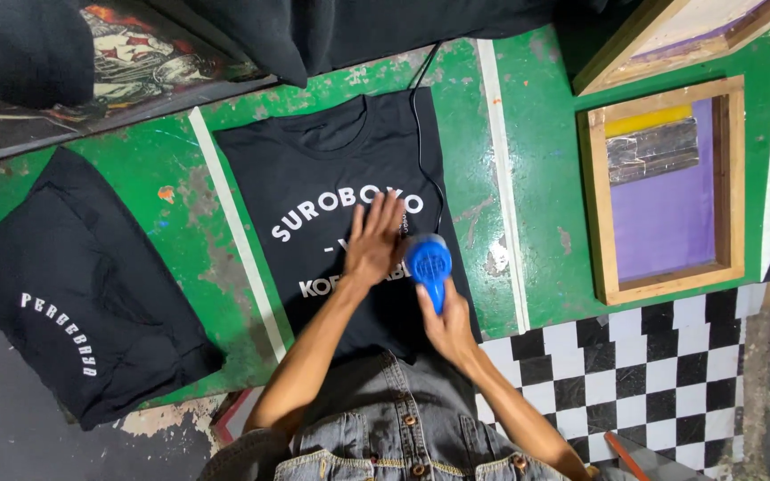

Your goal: Screen print a design onto a t-shirt and dry the ink using a hair dryer

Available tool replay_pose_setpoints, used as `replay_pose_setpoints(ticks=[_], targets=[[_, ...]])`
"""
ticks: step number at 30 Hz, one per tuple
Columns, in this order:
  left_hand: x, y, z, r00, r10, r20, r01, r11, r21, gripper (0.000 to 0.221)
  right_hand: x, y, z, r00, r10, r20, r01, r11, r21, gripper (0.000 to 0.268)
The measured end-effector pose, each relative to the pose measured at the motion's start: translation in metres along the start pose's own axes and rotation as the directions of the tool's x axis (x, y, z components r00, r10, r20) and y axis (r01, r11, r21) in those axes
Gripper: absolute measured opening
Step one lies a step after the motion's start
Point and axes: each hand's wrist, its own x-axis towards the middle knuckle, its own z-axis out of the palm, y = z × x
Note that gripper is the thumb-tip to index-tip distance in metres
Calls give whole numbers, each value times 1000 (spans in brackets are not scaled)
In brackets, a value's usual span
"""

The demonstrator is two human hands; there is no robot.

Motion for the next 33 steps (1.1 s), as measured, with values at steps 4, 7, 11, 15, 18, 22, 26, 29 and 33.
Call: replay_pose_setpoints(ticks=[4,7,11,15,18,22,26,29,33], targets=[[8,8,75,917,271,-292,-239,961,140,73,59,-58,6,953,-282,-112,293,951,95,9],[8,12,89,809,375,-452,-345,926,151,67,85,-92,4,900,-398,-180,422,898,124,6],[2,16,55,918,256,-302,-207,961,183,71,95,-105,4,848,-478,-229,508,857,91,14],[3,-18,23,885,223,-409,-216,974,64,73,58,-67,5,933,-330,-144,348,929,127,11],[0,-41,-5,940,46,-339,-19,996,83,80,11,-6,2,976,-198,-95,205,976,72,12],[-7,-59,-27,894,19,-448,59,985,160,75,-64,13,-19,999,13,-42,-12,999,31,18],[-14,-51,-11,877,63,-476,15,987,157,74,-100,52,-28,999,43,-14,-44,999,-7,16],[-25,-21,3,974,62,-217,-38,993,114,73,-69,47,-20,983,85,166,-88,996,11,27],[-37,2,93,957,153,-246,-137,987,80,109,-11,-24,3,983,-178,-54,180,983,35,18]])
